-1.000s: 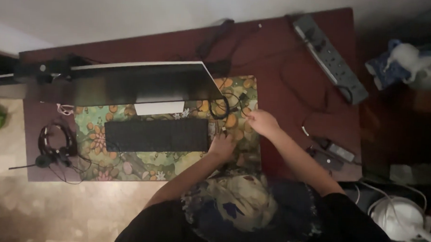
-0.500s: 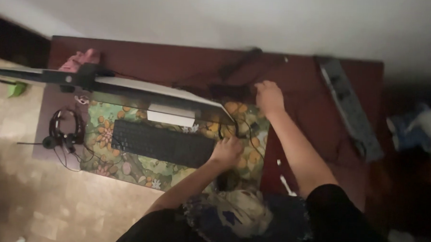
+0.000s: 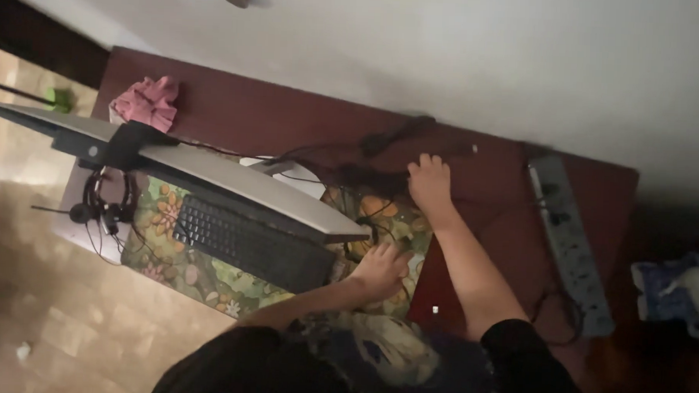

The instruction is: The recorder organizes various computer cables and a power strip on a desk, then retrieves a laptop and places it on the workspace.

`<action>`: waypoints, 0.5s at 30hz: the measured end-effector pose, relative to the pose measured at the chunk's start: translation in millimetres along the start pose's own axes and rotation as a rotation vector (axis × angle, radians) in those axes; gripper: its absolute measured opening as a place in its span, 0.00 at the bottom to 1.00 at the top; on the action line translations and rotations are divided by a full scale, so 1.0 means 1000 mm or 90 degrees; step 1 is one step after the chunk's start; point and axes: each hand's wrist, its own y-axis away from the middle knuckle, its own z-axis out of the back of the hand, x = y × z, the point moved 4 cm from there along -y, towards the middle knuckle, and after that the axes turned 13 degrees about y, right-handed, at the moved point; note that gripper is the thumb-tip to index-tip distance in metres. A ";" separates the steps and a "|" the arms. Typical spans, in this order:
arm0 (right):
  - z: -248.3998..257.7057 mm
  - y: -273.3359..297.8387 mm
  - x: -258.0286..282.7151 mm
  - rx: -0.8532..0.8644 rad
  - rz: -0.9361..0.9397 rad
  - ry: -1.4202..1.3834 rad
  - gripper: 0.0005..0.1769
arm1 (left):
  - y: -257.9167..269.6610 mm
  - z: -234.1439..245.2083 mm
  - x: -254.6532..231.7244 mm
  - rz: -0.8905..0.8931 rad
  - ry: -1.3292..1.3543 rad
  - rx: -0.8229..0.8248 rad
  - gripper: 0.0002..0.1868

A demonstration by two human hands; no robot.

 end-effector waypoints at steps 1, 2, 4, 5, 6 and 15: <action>-0.004 -0.003 -0.002 0.000 0.003 -0.003 0.12 | -0.007 0.001 -0.001 0.004 0.000 -0.001 0.36; -0.007 -0.006 -0.003 0.001 0.014 0.001 0.11 | -0.015 0.004 -0.001 0.014 -0.042 -0.041 0.37; -0.012 -0.009 -0.008 0.006 0.027 0.003 0.10 | -0.028 0.014 -0.006 0.026 -0.081 -0.080 0.38; -0.014 -0.011 -0.010 0.023 0.035 0.011 0.10 | -0.035 0.020 -0.008 0.064 -0.072 -0.056 0.42; -0.016 -0.013 -0.012 0.040 0.042 0.018 0.10 | -0.042 0.027 -0.009 0.101 -0.063 -0.032 0.46; -0.016 -0.004 -0.044 0.147 -0.047 0.042 0.14 | -0.058 0.018 0.000 0.099 -0.068 0.011 0.46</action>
